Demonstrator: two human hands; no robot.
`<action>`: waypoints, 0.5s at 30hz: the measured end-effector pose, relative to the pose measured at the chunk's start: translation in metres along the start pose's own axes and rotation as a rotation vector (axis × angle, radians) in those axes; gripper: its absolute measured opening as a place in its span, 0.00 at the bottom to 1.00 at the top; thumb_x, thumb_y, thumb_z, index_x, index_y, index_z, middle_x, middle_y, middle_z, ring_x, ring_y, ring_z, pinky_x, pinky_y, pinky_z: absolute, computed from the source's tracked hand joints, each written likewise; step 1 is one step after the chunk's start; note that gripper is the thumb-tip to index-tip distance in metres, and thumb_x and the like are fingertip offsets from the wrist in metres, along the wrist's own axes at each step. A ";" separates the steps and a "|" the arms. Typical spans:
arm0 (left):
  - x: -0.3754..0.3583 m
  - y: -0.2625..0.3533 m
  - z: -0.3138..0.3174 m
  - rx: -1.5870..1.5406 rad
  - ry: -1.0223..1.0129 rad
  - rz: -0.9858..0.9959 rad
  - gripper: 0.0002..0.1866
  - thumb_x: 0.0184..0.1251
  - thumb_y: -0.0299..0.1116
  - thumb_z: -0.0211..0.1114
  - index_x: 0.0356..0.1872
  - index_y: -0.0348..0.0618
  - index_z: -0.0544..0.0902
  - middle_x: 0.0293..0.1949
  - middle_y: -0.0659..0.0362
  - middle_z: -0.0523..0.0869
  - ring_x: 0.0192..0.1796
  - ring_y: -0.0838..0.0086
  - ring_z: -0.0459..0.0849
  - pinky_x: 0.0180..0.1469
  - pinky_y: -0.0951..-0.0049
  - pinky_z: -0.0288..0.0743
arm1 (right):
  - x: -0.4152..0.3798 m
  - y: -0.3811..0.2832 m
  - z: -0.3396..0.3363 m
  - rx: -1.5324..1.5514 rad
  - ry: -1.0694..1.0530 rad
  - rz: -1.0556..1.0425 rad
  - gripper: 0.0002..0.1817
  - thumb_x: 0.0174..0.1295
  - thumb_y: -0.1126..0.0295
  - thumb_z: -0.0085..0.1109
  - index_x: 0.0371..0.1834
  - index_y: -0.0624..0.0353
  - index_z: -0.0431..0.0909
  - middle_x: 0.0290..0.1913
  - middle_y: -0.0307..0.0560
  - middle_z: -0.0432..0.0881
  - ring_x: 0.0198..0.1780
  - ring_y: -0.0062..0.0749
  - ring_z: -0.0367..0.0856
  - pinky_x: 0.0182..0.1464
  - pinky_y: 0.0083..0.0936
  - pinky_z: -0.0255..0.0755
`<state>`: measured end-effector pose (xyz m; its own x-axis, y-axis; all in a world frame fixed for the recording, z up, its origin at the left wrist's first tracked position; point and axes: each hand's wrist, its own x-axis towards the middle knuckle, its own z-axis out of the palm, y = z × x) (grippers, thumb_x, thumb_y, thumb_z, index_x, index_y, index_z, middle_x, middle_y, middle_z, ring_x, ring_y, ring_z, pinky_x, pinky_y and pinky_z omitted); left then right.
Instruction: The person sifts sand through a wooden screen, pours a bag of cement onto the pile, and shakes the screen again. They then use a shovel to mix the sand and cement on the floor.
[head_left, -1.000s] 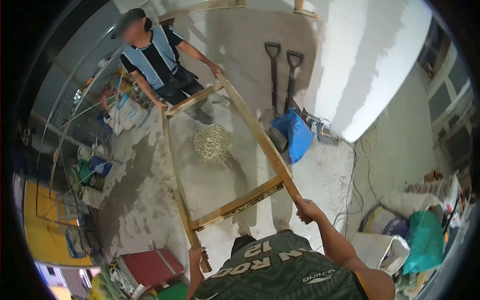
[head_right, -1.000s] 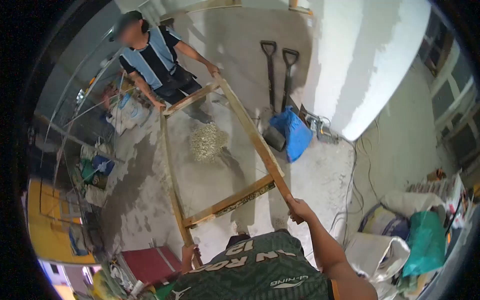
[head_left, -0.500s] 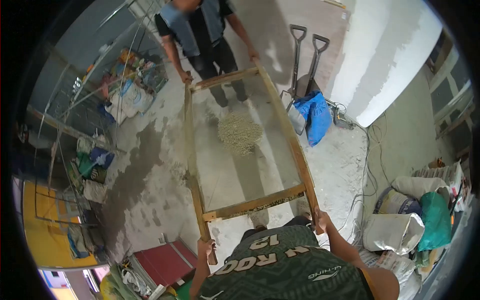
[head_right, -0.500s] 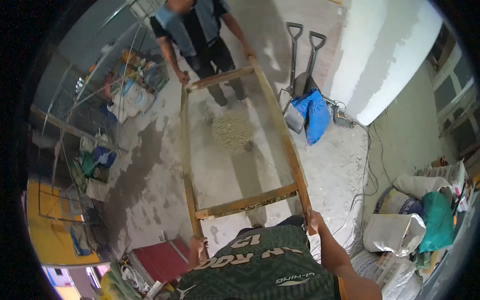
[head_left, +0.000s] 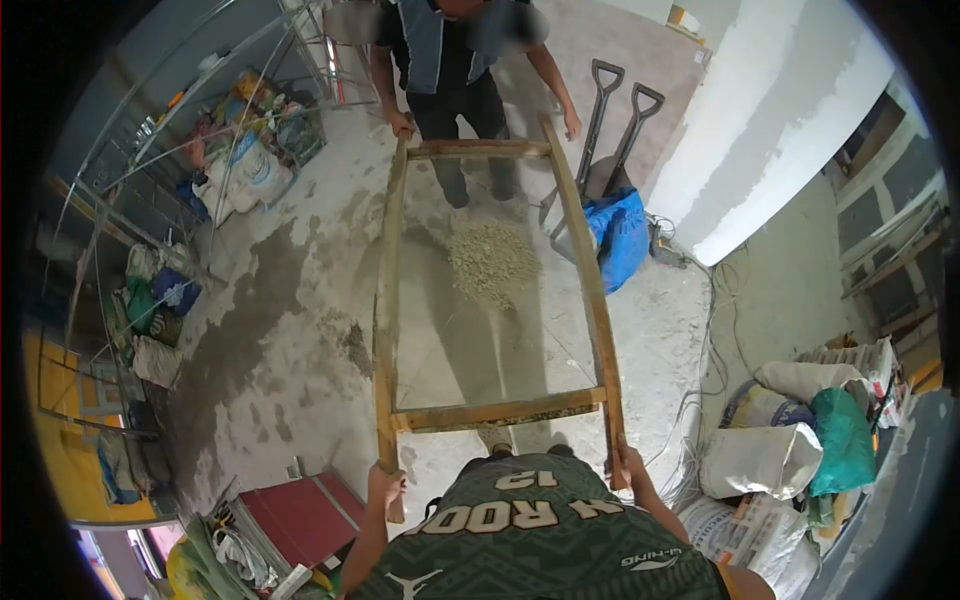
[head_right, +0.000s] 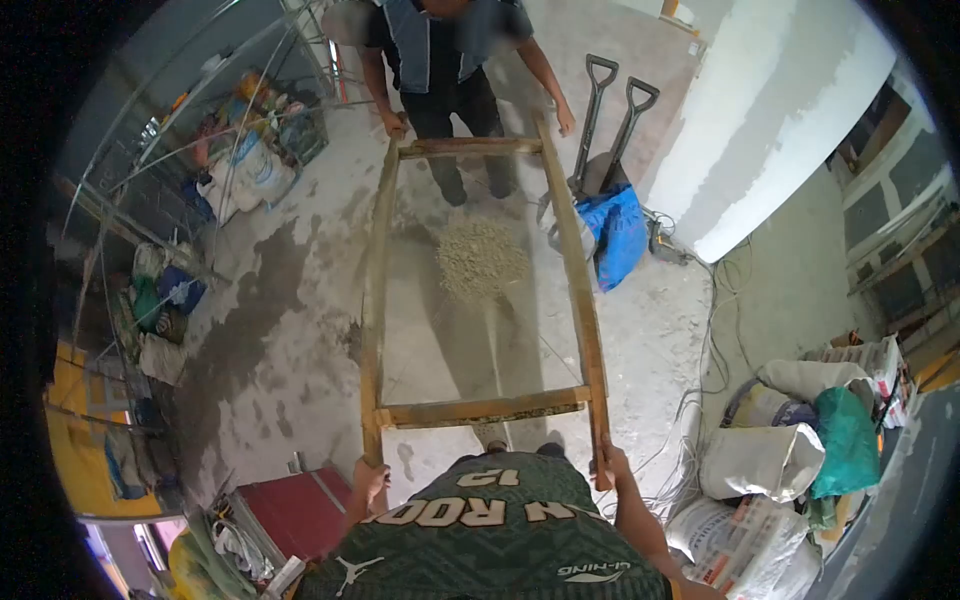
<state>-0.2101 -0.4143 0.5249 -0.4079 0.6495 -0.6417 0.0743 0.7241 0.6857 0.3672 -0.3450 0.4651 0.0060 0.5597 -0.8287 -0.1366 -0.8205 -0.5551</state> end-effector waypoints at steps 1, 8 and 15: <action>-0.003 0.001 -0.004 0.023 0.032 0.010 0.11 0.54 0.22 0.63 0.39 0.32 0.75 0.23 0.54 0.81 0.20 0.70 0.82 0.21 0.69 0.79 | -0.006 0.005 0.007 -0.065 0.049 -0.025 0.38 0.62 0.28 0.47 0.29 0.60 0.75 0.17 0.50 0.76 0.15 0.38 0.76 0.18 0.36 0.74; -0.029 0.004 -0.012 0.082 0.025 0.052 0.11 0.54 0.24 0.63 0.37 0.31 0.76 0.22 0.55 0.80 0.20 0.70 0.81 0.21 0.70 0.78 | -0.038 0.032 0.006 0.072 -0.020 -0.024 0.35 0.66 0.32 0.46 0.30 0.59 0.73 0.15 0.50 0.74 0.14 0.39 0.74 0.17 0.35 0.70; -0.077 0.005 0.014 0.037 0.002 0.035 0.10 0.54 0.22 0.64 0.37 0.31 0.75 0.23 0.54 0.80 0.20 0.69 0.80 0.21 0.69 0.78 | -0.064 0.047 -0.030 0.069 -0.017 -0.077 0.36 0.66 0.32 0.46 0.27 0.60 0.73 0.15 0.50 0.74 0.14 0.39 0.76 0.17 0.36 0.72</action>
<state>-0.1651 -0.4573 0.5730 -0.4065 0.6744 -0.6164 0.1221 0.7087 0.6949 0.3900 -0.4225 0.4900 0.0023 0.6231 -0.7821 -0.2044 -0.7653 -0.6103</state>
